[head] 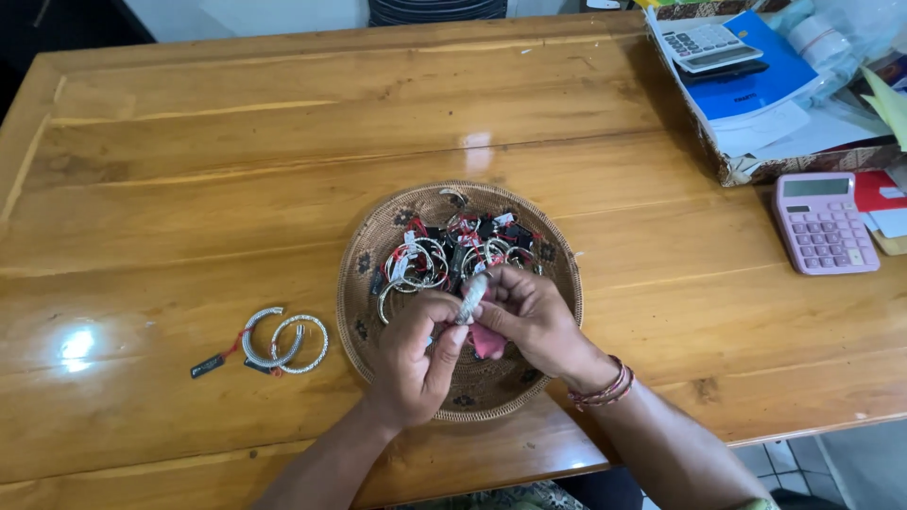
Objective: Polishing various bracelets from a basket using a small cloth and sorting them on a wooden table.
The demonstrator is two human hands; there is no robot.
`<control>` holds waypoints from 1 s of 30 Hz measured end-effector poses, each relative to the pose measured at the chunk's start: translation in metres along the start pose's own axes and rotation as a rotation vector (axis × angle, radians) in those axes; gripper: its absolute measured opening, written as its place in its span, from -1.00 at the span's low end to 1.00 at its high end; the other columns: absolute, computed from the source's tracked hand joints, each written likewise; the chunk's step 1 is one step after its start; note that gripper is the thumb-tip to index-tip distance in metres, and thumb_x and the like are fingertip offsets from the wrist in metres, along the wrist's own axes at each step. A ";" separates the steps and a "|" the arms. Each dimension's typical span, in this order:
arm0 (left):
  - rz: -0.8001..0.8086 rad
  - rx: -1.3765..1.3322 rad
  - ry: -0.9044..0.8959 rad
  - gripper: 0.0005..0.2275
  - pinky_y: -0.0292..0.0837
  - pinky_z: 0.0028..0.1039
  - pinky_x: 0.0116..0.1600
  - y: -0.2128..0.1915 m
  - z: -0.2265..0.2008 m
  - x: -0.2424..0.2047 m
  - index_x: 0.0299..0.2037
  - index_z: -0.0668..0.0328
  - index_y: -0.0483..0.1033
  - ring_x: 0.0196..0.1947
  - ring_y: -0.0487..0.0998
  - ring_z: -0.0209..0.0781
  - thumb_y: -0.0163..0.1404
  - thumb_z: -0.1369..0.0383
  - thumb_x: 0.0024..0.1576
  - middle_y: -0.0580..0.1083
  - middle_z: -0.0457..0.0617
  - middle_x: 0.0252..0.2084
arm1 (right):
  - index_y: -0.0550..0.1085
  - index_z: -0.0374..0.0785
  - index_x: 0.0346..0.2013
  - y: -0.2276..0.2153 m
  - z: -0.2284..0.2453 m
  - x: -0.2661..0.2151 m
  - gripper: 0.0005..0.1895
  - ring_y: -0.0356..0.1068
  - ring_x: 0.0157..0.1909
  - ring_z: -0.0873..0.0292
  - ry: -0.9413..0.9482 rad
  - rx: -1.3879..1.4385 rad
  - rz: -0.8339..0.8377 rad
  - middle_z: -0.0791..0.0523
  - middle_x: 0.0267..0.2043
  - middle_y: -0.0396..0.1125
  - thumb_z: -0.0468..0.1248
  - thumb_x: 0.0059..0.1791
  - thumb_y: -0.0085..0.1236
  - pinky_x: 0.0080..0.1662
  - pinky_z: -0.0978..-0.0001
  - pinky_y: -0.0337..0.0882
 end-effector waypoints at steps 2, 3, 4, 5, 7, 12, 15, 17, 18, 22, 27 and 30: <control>-0.006 -0.017 0.031 -0.88 0.46 -0.35 -0.35 0.005 0.005 -0.003 -0.26 0.30 0.44 -0.44 0.51 -0.06 -0.13 0.44 0.28 0.49 0.11 -0.34 | 0.48 -0.52 -0.18 -0.003 0.008 0.002 -0.86 0.51 -0.61 0.15 -0.044 -0.153 -0.047 -0.06 -0.55 0.44 -0.45 0.01 0.10 -0.57 0.42 0.57; -0.011 -0.036 0.052 -0.88 0.47 -0.37 -0.34 0.008 0.006 -0.007 -0.25 0.32 0.45 -0.42 0.49 -0.09 -0.14 0.47 0.27 0.49 0.12 -0.32 | 0.54 -0.46 -0.24 -0.005 0.012 0.000 -0.84 0.51 -0.61 0.17 -0.078 -0.303 -0.097 -0.04 -0.61 0.43 -0.37 0.04 0.09 -0.56 0.40 0.57; -0.010 -0.037 0.049 -0.88 0.47 -0.37 -0.34 0.007 0.001 -0.004 -0.25 0.32 0.45 -0.42 0.49 -0.09 -0.14 0.47 0.27 0.49 0.12 -0.32 | 0.54 -0.46 -0.24 -0.005 0.012 -0.001 -0.84 0.51 -0.61 0.17 -0.075 -0.302 -0.098 -0.04 -0.61 0.43 -0.37 0.04 0.09 -0.56 0.40 0.57; 0.001 0.015 0.056 -0.89 0.46 -0.39 -0.33 0.008 -0.004 -0.001 -0.25 0.31 0.45 -0.39 0.48 -0.10 -0.13 0.46 0.27 0.47 0.11 -0.26 | 0.58 -0.34 -0.25 -0.007 0.022 -0.003 -0.85 0.48 -0.62 0.15 -0.220 -0.584 -0.184 0.05 -0.65 0.42 -0.33 0.06 0.09 -0.52 0.38 0.52; 0.011 0.064 0.064 -0.89 0.44 -0.40 -0.31 0.008 -0.008 0.001 -0.26 0.30 0.45 -0.36 0.48 -0.12 -0.11 0.46 0.27 0.45 0.10 -0.21 | 0.61 -0.21 -0.25 -0.005 0.031 -0.006 -0.85 0.46 -0.63 0.12 -0.366 -0.868 -0.272 0.13 -0.69 0.41 -0.29 0.07 0.09 -0.48 0.37 0.47; 0.042 0.065 -0.063 -0.87 0.55 -0.30 -0.15 0.006 0.004 -0.004 -0.15 0.27 0.47 -0.16 0.56 0.03 -0.11 0.39 0.29 0.37 0.15 0.04 | 0.54 -0.44 -0.10 -0.004 0.034 -0.002 -0.76 0.45 -0.60 0.20 -0.124 -0.338 -0.169 -0.09 -0.53 0.45 -0.38 -0.03 0.25 -0.49 0.40 0.57; -0.010 -0.453 -0.289 -0.61 0.53 -0.32 -0.16 0.016 0.019 -0.013 0.16 0.34 0.27 -0.18 0.51 -0.05 -0.17 0.15 0.32 0.28 0.33 0.16 | 0.64 -0.23 -0.22 -0.012 0.046 -0.004 -0.90 0.43 -0.48 0.28 -0.285 -0.660 -0.314 0.04 -0.44 0.50 -0.34 -0.02 0.29 -0.41 0.43 0.46; 0.038 -0.448 -0.346 -0.62 0.51 -0.26 -0.15 0.019 0.026 -0.016 0.15 0.38 0.28 -0.20 0.51 0.02 -0.22 0.17 0.33 0.32 0.36 0.09 | 0.65 -0.22 -0.24 -0.013 0.049 -0.003 -0.90 0.45 -0.47 0.23 -0.337 -0.704 -0.273 0.05 -0.42 0.51 -0.32 -0.04 0.32 -0.39 0.42 0.47; 0.088 -0.443 -0.402 -0.61 0.49 -0.21 -0.15 0.022 0.031 -0.018 0.15 0.43 0.30 -0.22 0.51 0.10 -0.26 0.20 0.33 0.37 0.39 0.01 | 0.66 -0.21 -0.25 -0.012 0.051 -0.003 -0.90 0.46 -0.45 0.19 -0.389 -0.746 -0.234 0.05 -0.41 0.51 -0.31 -0.06 0.35 -0.37 0.41 0.47; 0.061 -0.735 -0.580 -0.69 0.56 -0.41 -0.31 0.036 0.056 -0.035 0.07 0.53 0.43 -0.34 0.62 -0.06 -0.10 0.34 0.31 0.55 0.29 -0.24 | 0.63 -0.30 -0.20 0.003 0.060 -0.006 -0.87 0.46 -0.49 0.15 -0.478 -0.812 -0.170 -0.01 -0.42 0.50 -0.40 -0.04 0.29 -0.38 0.39 0.51; -0.188 -0.751 -0.695 -0.70 0.36 -0.67 -0.55 0.034 0.075 -0.051 0.07 0.51 0.46 -0.56 0.48 -0.33 -0.11 0.35 0.31 0.55 0.24 -0.30 | 0.52 -0.38 -0.13 0.008 0.045 -0.012 -0.71 0.37 -0.35 0.26 -0.358 -0.591 -0.290 0.04 -0.40 0.44 -0.40 -0.09 0.39 -0.28 0.42 0.44; -0.313 -0.694 -0.727 -0.71 0.26 -0.76 -0.61 0.027 0.072 -0.045 0.06 0.55 0.49 -0.64 0.37 -0.48 -0.12 0.40 0.29 0.49 0.02 -0.44 | 0.63 -0.32 -0.25 0.012 0.038 -0.013 -0.88 0.38 -0.32 0.32 -0.248 -0.512 -0.261 0.11 -0.42 0.47 -0.40 -0.07 0.34 -0.25 0.50 0.45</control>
Point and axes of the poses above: each hand's wrist, its own x-axis towards the middle knuckle, its own y-axis out of the palm, z = x × y, the point moved 5 cm from there along x, towards the middle knuckle
